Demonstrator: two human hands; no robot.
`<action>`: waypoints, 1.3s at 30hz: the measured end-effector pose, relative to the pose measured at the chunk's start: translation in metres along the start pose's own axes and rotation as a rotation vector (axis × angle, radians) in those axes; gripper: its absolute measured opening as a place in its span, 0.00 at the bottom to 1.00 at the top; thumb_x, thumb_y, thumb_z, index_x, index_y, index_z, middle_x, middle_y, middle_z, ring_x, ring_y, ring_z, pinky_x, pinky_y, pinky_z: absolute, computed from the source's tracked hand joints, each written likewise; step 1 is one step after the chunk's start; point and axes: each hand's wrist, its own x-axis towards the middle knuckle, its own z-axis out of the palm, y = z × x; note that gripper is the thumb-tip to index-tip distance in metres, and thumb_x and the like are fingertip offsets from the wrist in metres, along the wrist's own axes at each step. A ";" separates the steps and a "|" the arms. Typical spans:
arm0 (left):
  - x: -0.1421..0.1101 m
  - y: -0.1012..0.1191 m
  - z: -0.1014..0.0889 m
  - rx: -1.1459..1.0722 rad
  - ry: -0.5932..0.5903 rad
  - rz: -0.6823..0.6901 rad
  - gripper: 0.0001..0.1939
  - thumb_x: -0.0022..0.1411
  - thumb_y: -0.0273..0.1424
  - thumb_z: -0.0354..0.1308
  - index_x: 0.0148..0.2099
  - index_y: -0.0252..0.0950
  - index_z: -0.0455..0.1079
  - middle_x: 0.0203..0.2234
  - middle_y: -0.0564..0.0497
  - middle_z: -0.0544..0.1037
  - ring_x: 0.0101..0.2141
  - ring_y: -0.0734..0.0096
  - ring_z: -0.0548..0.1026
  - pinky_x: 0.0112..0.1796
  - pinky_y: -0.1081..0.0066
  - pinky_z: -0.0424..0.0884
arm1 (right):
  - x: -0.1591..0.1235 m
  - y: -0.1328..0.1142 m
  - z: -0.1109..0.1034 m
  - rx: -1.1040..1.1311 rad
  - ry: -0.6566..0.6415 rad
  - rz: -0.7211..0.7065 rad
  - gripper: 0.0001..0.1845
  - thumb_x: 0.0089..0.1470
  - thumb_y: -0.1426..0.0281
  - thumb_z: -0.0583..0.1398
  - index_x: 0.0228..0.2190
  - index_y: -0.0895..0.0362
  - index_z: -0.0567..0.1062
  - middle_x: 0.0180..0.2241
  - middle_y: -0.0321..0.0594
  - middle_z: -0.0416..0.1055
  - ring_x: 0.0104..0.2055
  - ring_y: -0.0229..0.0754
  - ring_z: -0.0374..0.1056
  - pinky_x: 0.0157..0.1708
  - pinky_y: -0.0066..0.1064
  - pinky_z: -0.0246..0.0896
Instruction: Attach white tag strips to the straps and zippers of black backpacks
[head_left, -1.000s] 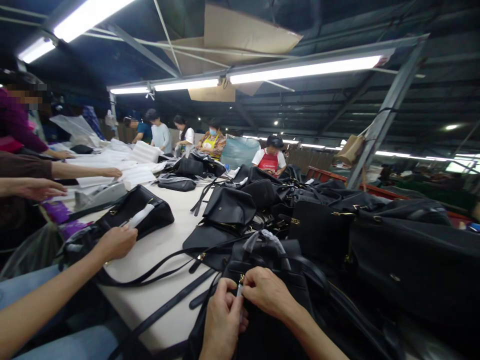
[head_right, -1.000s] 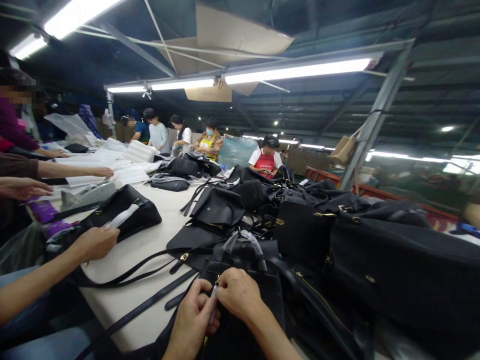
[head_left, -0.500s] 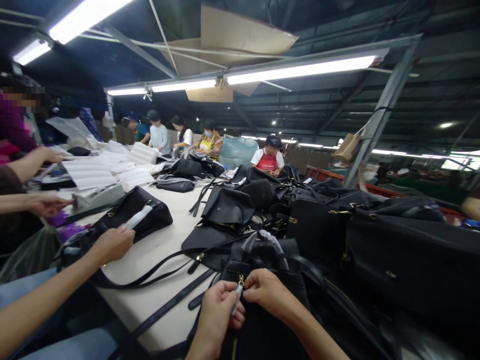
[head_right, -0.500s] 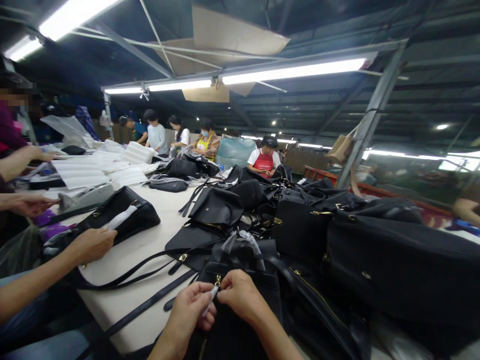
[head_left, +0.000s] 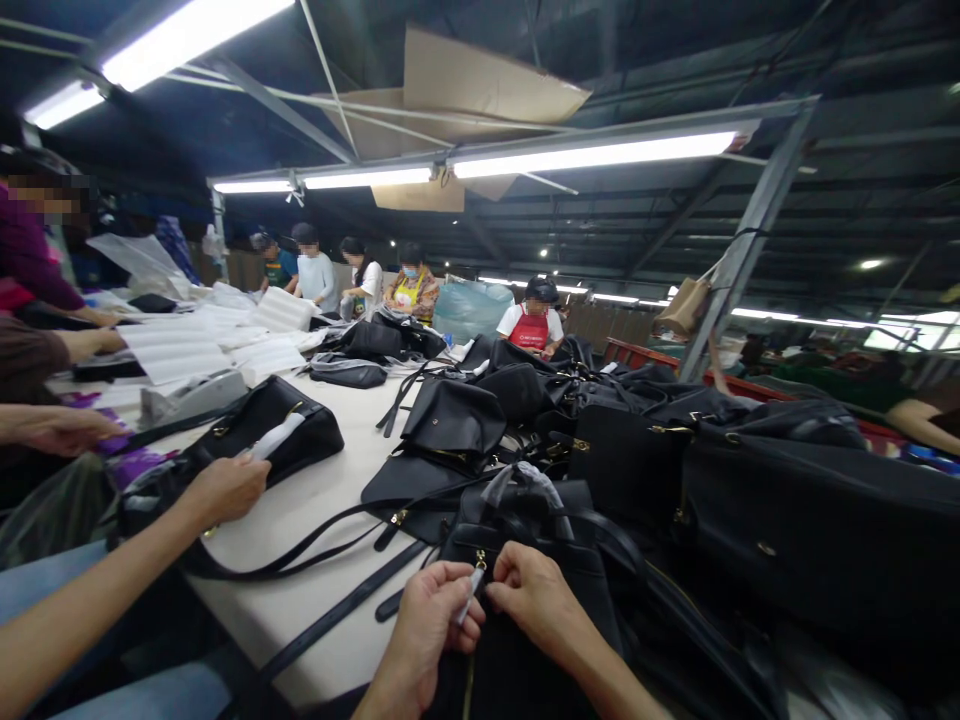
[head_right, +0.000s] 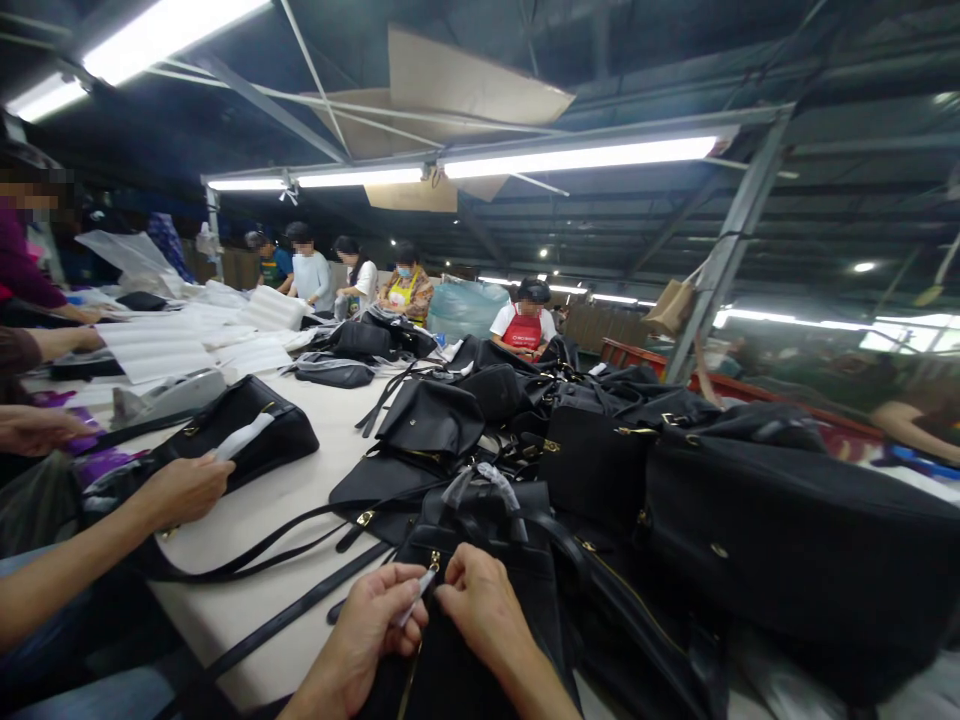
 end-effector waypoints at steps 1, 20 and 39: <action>0.000 0.000 0.000 0.004 0.003 0.004 0.24 0.47 0.41 0.64 0.42 0.30 0.66 0.17 0.54 0.75 0.15 0.79 0.68 0.18 0.78 0.60 | -0.001 0.000 -0.001 0.009 0.017 0.013 0.09 0.43 0.81 0.57 0.20 0.55 0.68 0.18 0.30 0.67 0.23 0.36 0.61 0.25 0.27 0.50; -0.009 -0.010 0.009 0.212 0.064 0.235 0.30 0.49 0.50 0.60 0.45 0.32 0.62 0.15 0.59 0.70 0.14 0.77 0.66 0.16 0.78 0.62 | -0.011 -0.009 0.025 1.054 -0.240 0.500 0.15 0.53 0.67 0.58 0.20 0.55 0.60 0.13 0.21 0.48 0.12 0.23 0.37 0.12 0.18 0.29; -0.015 -0.008 0.012 0.461 0.149 0.355 0.28 0.55 0.50 0.54 0.49 0.33 0.72 0.21 0.53 0.75 0.20 0.71 0.71 0.22 0.73 0.67 | -0.022 -0.015 0.012 1.292 -0.396 0.515 0.19 0.61 0.71 0.54 0.18 0.59 0.64 0.12 0.23 0.54 0.10 0.22 0.38 0.10 0.15 0.31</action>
